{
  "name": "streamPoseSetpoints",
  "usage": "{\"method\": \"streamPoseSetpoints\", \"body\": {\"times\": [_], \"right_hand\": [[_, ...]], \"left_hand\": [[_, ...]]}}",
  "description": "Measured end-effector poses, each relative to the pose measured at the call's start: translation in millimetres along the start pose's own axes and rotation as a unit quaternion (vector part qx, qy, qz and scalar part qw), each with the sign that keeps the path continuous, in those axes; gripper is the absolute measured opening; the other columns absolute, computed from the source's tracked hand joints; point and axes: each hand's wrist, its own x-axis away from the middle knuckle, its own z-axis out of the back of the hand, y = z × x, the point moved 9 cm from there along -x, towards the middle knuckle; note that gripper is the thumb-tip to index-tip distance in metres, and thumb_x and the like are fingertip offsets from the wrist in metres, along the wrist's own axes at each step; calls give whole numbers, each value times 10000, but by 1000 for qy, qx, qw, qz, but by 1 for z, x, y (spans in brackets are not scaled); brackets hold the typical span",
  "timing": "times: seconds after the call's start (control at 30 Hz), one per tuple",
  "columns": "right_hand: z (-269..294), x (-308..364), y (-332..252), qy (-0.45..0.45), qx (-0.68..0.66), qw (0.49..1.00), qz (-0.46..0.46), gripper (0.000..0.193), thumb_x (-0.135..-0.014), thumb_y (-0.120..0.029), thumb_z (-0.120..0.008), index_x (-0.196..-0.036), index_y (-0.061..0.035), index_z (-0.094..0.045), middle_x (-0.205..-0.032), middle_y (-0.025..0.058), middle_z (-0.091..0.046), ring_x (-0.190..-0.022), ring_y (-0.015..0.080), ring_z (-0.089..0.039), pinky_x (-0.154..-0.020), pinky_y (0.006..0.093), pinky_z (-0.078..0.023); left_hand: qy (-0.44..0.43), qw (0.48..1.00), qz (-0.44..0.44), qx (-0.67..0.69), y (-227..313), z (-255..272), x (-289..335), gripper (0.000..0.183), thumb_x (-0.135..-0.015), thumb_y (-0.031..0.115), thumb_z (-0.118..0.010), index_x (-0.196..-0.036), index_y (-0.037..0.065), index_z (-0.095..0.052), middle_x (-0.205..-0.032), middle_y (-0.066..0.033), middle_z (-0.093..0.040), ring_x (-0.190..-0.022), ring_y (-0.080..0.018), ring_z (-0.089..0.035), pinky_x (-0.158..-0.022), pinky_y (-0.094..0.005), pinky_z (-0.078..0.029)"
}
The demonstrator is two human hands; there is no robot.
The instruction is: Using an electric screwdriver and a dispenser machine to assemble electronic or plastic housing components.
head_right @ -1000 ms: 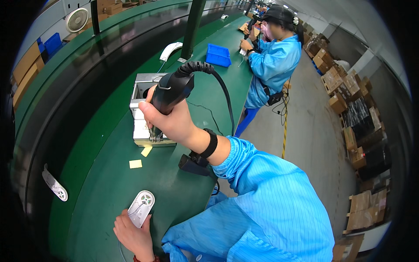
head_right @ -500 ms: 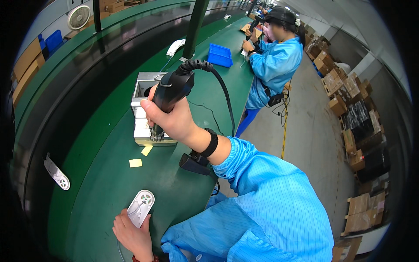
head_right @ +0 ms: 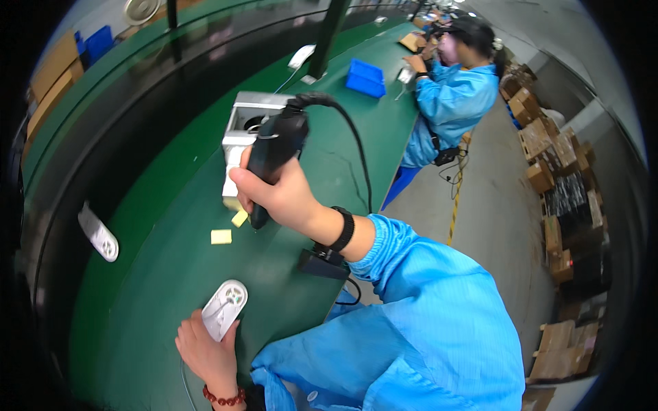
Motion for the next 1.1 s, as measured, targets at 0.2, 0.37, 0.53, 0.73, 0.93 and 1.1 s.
{"method": "streamPoseSetpoints", "body": {"times": [0.2,0.37,0.53,0.73,0.93,1.1], "right_hand": [[-59,61,20,-114,-92,989,-25,215,-948,-141,-611,-1020,-47,-433,-659,88,-543,-541,174,-525,-526,340,-444],[-89,85,26,-227,-87,970,-13,240,-925,-91,-631,-1054,-64,-430,-765,79,-560,-649,168,-550,-613,337,-465],[-95,88,28,-235,-89,968,-15,240,-921,-82,-626,-1060,-62,-431,-763,77,-555,-655,169,-554,-616,338,-464],[-91,90,39,-141,-135,975,-103,178,-801,-53,-731,-897,-51,-581,-880,33,-596,-763,119,-606,-680,271,-494],[-89,89,44,-138,-110,977,-119,160,-801,-39,-729,-881,-50,-590,-875,30,-589,-760,112,-602,-671,265,-487],[-90,88,46,-138,-116,978,-105,158,-801,-33,-730,-878,-48,-593,-873,28,-587,-754,117,-604,-664,266,-486]], "left_hand": [[5,1000,11,-5,-5,1,-2,663,-627,340,-875,-1136,35,-580,-925,-91,-559,-837,-295,-543,-736,-397,-413],[3,1000,11,-5,-7,3,-2,657,-636,356,-868,-1133,42,-578,-946,-80,-572,-832,-286,-549,-720,-395,-405],[6,1000,8,-5,-10,1,-1,654,-643,370,-862,-1133,50,-570,-962,-75,-580,-826,-284,-554,-704,-395,-396],[16,1000,-1,-8,-10,2,0,663,-639,379,-863,-1131,46,-569,-944,-78,-570,-815,-284,-552,-695,-398,-397],[15,1000,0,-4,-10,1,-1,664,-640,381,-863,-1130,43,-569,-945,-80,-571,-816,-282,-555,-696,-400,-399],[9,1000,3,-5,-10,0,-2,662,-641,381,-861,-1128,38,-574,-950,-81,-572,-822,-283,-556,-699,-402,-402]]}}
